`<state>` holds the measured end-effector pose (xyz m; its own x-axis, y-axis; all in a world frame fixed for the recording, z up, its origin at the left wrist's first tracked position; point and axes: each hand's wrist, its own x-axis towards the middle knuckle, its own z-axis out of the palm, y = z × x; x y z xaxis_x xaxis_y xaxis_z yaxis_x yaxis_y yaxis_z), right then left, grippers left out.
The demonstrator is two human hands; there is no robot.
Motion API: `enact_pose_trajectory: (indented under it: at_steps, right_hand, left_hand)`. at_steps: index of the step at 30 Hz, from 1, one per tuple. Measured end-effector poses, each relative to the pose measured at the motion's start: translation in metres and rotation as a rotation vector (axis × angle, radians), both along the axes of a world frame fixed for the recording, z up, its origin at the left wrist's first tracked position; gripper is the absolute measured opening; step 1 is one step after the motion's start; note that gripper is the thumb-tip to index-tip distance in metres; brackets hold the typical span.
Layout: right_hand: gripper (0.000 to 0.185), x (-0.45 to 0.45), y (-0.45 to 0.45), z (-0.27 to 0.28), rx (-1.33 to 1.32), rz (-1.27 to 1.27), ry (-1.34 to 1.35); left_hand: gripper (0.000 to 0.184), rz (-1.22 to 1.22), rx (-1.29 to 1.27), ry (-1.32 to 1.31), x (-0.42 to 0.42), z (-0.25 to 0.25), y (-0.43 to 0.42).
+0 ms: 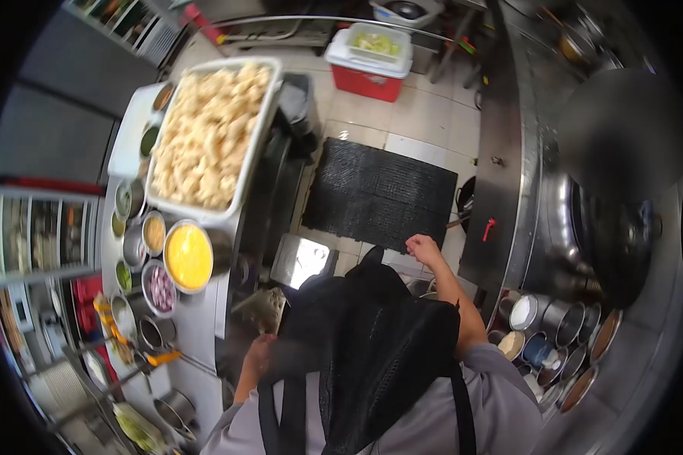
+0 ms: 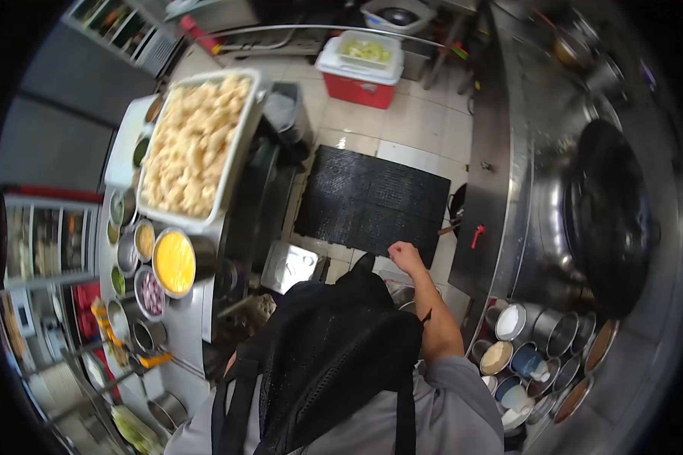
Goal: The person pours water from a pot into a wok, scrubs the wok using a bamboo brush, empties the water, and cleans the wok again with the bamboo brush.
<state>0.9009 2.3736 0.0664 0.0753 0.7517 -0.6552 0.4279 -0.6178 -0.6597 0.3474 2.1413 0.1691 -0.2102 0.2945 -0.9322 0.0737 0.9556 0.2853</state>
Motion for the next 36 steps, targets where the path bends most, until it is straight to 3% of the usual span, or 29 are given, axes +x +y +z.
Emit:
enact_pose_trajectory:
  at_steps: [3,6,11,14,17,19,21,23,26,27,28,29,30,32,33,35,36]
  right_hand:
    - [0.02,0.023,0.007,-0.005,0.135,-0.08,0.014]
    - [0.019,0.03,0.025,0.005,0.27,-0.123,-0.01]
    - [0.022,0.056,0.058,0.023,0.185,-0.19,0.057]
    - [0.024,0.095,0.081,0.029,0.189,-0.198,-0.035]
    - [0.024,0.145,0.102,0.001,0.119,-0.278,-0.105]
    - [0.022,0.179,0.131,0.029,0.077,-0.376,-0.153]
    - [0.023,0.205,0.152,0.033,0.053,-0.46,-0.256]
    - [0.023,0.222,0.183,0.071,0.198,-0.522,-0.356]
    - [0.025,0.237,0.219,0.109,0.13,-0.684,-0.255]
    - [0.026,0.243,0.23,0.116,0.128,-0.703,-0.238]
    - [0.026,0.248,0.239,0.115,0.127,-0.727,-0.216]
    - [0.026,0.251,0.245,0.11,0.125,-0.749,-0.195]
    - [0.027,0.258,0.251,0.106,0.121,-0.77,-0.172]
    - [0.028,0.278,0.274,0.111,0.075,-0.792,-0.156]
    - [0.029,0.281,0.285,0.119,0.043,-0.797,-0.137]
    - [0.028,0.312,0.32,0.145,0.178,-0.885,-0.086]
    - [0.028,0.333,0.337,0.151,0.254,-0.914,-0.088]
  left_hand:
    - [0.025,-0.132,0.015,-0.014,-0.001,-0.019,0.05]
    - [0.025,-0.267,0.034,-0.067,-0.011,-0.072,0.1]
    - [0.024,-0.513,0.099,-0.092,0.015,-0.138,0.205]
    - [0.024,-0.666,0.172,-0.101,0.068,-0.157,0.302]
    - [0.028,-0.527,-0.081,-0.196,0.126,-0.139,0.445]
    - [0.031,-0.673,0.075,-0.215,0.167,-0.137,0.539]
    - [0.013,-0.551,0.26,-0.33,0.187,-0.197,0.641]
    - [0.018,-0.652,0.207,-0.392,0.244,-0.176,0.743]
    - [0.025,-1.166,0.645,-0.071,0.354,-0.173,0.896]
    - [0.026,-1.326,0.903,0.008,0.395,-0.18,0.947]
    - [0.025,-1.289,0.957,-0.091,0.443,-0.164,0.985]
    - [0.024,-1.294,0.909,-0.076,0.503,-0.122,1.01]
    - [0.025,-1.307,1.048,-0.047,0.558,-0.077,1.019]
    - [0.024,-1.354,1.275,-0.187,0.649,-0.073,1.055]
    - [0.021,-1.294,1.257,-0.297,0.692,-0.03,1.044]
    - [0.022,-1.363,1.21,-0.464,0.766,-0.056,1.057]
    - [0.023,-1.442,1.213,-0.467,0.793,-0.03,1.043]
